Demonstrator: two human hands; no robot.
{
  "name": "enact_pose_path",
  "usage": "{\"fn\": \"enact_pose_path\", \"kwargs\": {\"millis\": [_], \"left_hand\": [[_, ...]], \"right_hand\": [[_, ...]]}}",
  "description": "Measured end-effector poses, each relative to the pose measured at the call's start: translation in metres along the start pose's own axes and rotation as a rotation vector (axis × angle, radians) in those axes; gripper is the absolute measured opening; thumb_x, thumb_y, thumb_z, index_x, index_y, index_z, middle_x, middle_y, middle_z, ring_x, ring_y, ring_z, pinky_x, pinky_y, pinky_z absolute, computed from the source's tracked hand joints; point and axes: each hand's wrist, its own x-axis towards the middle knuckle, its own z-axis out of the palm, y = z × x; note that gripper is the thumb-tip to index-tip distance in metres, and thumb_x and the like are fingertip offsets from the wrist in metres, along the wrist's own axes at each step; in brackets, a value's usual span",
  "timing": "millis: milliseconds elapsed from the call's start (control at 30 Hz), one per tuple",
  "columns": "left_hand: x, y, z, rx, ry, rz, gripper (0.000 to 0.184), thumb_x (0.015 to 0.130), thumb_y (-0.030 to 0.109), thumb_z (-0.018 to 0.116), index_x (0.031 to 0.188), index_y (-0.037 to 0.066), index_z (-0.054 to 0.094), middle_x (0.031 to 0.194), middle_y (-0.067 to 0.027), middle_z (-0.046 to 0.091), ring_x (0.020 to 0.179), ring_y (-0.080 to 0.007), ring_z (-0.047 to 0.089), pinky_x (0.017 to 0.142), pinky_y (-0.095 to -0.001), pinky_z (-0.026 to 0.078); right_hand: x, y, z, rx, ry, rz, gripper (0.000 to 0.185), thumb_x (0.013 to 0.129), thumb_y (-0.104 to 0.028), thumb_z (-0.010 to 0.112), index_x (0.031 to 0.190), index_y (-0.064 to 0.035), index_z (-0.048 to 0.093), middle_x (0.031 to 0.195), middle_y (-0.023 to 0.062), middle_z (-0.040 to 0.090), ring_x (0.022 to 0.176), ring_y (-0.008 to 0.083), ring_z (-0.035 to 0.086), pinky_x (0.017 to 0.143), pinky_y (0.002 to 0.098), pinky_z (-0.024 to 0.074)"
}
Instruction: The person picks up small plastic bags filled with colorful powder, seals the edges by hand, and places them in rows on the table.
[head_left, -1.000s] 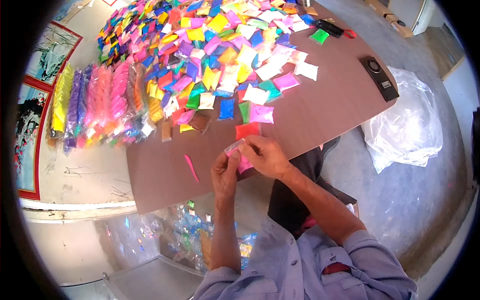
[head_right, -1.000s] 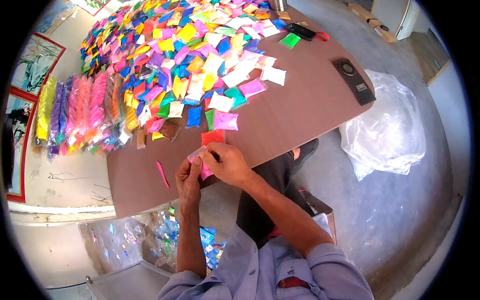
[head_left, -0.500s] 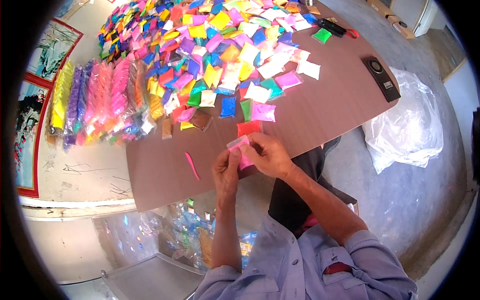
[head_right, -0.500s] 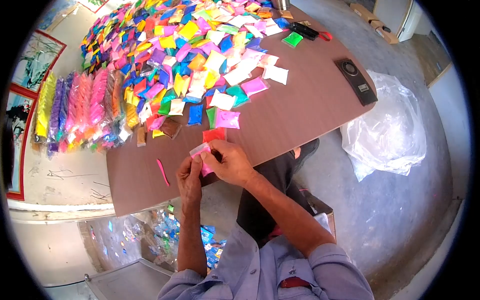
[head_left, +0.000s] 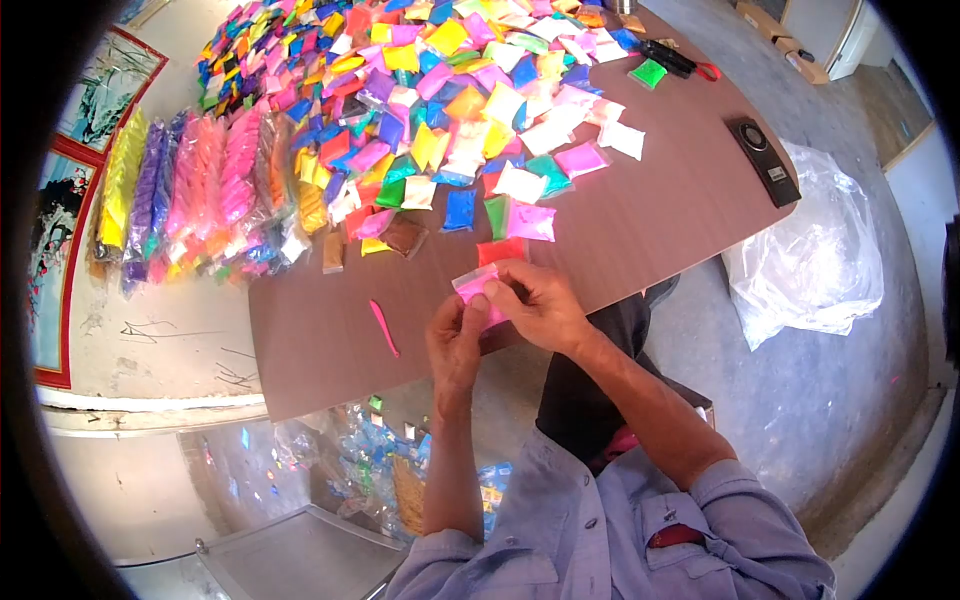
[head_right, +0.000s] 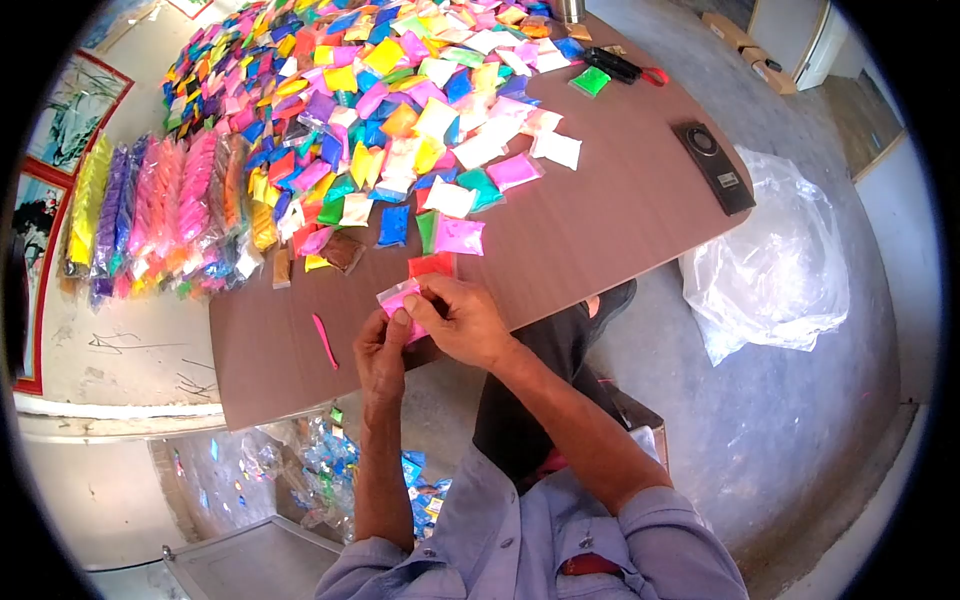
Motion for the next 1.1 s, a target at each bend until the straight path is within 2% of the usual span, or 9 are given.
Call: {"fn": "enact_pose_path", "kwargs": {"millis": [100,433,500,633,700,800,900,1033,1100], "left_hand": [[-0.003,0.001,-0.002,0.017,0.025,0.029,0.027,0.101,0.028,0.068,0.106,0.002,0.072,0.092,0.0041,0.068,0.081,-0.004,0.057,0.07,-0.0215,0.045],[-0.001,0.004,-0.004,0.15,-0.047,-0.105,0.026,0.1,0.03,0.069,0.104,0.004,0.073,0.086,0.0045,0.067,0.074,-0.0034,0.057,0.064,-0.0205,0.043],[-0.002,0.004,-0.005,0.117,-0.02,-0.094,0.026,0.1,0.03,0.069,0.104,0.004,0.073,0.086,0.0041,0.068,0.074,-0.0031,0.057,0.063,-0.0204,0.044],[-0.003,0.004,-0.006,0.062,-0.01,-0.114,0.024,0.1,0.028,0.07,0.105,0.005,0.073,0.085,0.0034,0.068,0.075,-0.0035,0.059,0.063,-0.0206,0.045],[-0.003,0.001,-0.007,0.039,-0.019,-0.122,0.024,0.099,0.028,0.07,0.105,0.005,0.073,0.084,0.0033,0.068,0.075,-0.0038,0.059,0.063,-0.0208,0.045],[-0.001,0.0,-0.009,0.212,-0.131,-0.088,0.023,0.1,0.027,0.07,0.103,0.004,0.073,0.084,0.0038,0.068,0.075,-0.0044,0.058,0.064,-0.0215,0.045],[-0.002,0.005,0.0,0.166,-0.106,-0.095,0.024,0.099,0.027,0.071,0.1,0.003,0.073,0.083,0.0038,0.067,0.074,-0.0045,0.057,0.065,-0.0223,0.045],[-0.002,-0.004,0.002,0.111,0.055,-0.027,0.023,0.097,0.026,0.073,0.092,0.003,0.071,0.081,0.0035,0.067,0.072,-0.0045,0.057,0.064,-0.0233,0.046],[-0.002,-0.014,0.001,0.127,0.098,0.021,0.022,0.096,0.023,0.074,0.091,0.002,0.071,0.081,0.0055,0.065,0.072,-0.0031,0.054,0.063,-0.023,0.044]], "right_hand": [[0.0,0.001,-0.001,0.016,-0.03,0.028,0.023,0.102,-0.023,0.063,0.114,-0.0027,0.065,0.09,0.0092,0.068,0.077,0.0144,0.064,0.069,0.0311,0.0523],[-0.001,-0.001,-0.001,0.049,0.076,0.015,0.029,0.102,-0.027,0.063,0.117,-0.002,0.063,0.095,0.0123,0.069,0.082,0.0183,0.066,0.074,0.033,0.0531],[0.0,-0.014,-0.007,-0.135,-0.026,0.121,0.03,0.103,-0.029,0.063,0.116,-0.0017,0.062,0.093,0.0122,0.069,0.081,0.0187,0.066,0.074,0.0331,0.0531],[0.001,0.001,-0.004,-0.103,-0.09,0.11,0.03,0.103,-0.029,0.062,0.116,-0.0015,0.062,0.091,0.0112,0.068,0.081,0.0179,0.065,0.074,0.0326,0.0528],[-0.001,0.005,0.0,0.048,0.023,0.046,0.03,0.104,-0.03,0.061,0.116,-0.002,0.062,0.089,0.0101,0.068,0.08,0.0166,0.063,0.074,0.0318,0.0523],[-0.001,0.004,-0.002,0.05,0.067,0.048,0.03,0.104,-0.029,0.061,0.115,-0.0019,0.062,0.091,0.0096,0.068,0.082,0.0159,0.063,0.075,0.0315,0.0521],[0.0,0.007,-0.002,0.047,0.044,0.031,0.032,0.104,-0.031,0.061,0.115,-0.0009,0.061,0.093,0.0097,0.068,0.084,0.0155,0.064,0.076,0.0314,0.0525],[-0.001,0.008,0.006,0.099,0.11,0.033,0.03,0.102,-0.029,0.065,0.114,-0.0014,0.062,0.094,0.0085,0.069,0.084,0.0149,0.065,0.077,0.0315,0.0535],[0.0,0.009,0.012,0.116,0.284,-0.088,0.027,0.096,-0.023,0.073,0.112,-0.003,0.063,0.093,0.0058,0.069,0.083,0.0128,0.066,0.075,0.0303,0.0544]]}}
